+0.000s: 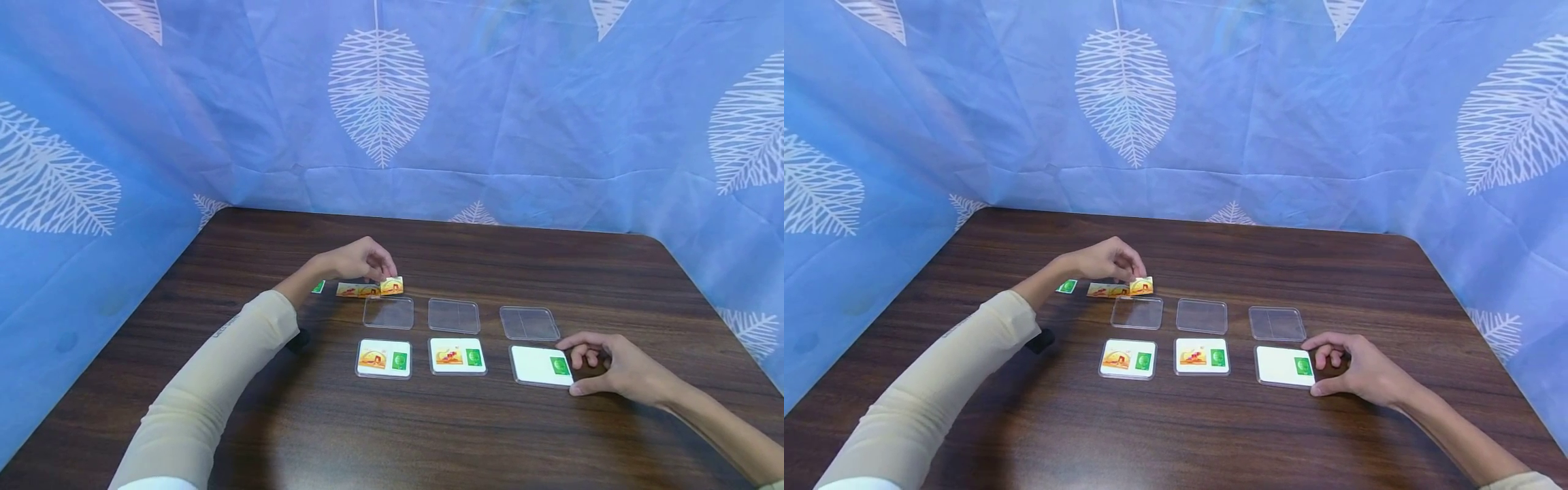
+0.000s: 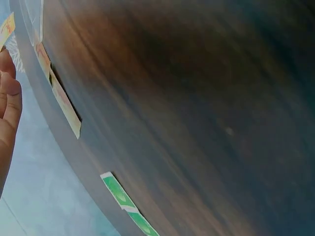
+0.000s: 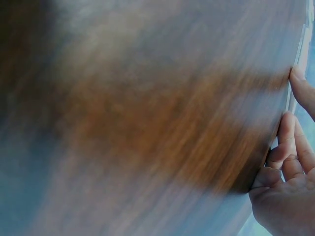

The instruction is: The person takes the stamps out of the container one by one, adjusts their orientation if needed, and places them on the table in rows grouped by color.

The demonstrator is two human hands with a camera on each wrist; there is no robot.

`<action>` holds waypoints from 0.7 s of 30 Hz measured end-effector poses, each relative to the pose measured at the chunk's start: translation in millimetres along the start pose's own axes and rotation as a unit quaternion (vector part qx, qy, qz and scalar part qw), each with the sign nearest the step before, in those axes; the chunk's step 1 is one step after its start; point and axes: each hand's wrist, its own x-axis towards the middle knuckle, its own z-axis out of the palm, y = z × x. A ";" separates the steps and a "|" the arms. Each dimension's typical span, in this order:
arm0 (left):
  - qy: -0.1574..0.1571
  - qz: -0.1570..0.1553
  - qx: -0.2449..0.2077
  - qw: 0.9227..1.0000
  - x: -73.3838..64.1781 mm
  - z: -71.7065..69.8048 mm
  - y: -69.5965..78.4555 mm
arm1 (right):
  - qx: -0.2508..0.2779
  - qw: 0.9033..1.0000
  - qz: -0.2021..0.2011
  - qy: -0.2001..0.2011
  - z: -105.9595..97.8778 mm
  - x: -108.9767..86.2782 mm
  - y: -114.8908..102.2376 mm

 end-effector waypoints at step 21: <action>-0.029 -0.007 0.040 0.999 15.4 4.6 2.0 | -0.006 1.000 0.003 0.000 -0.4 -0.1 0.6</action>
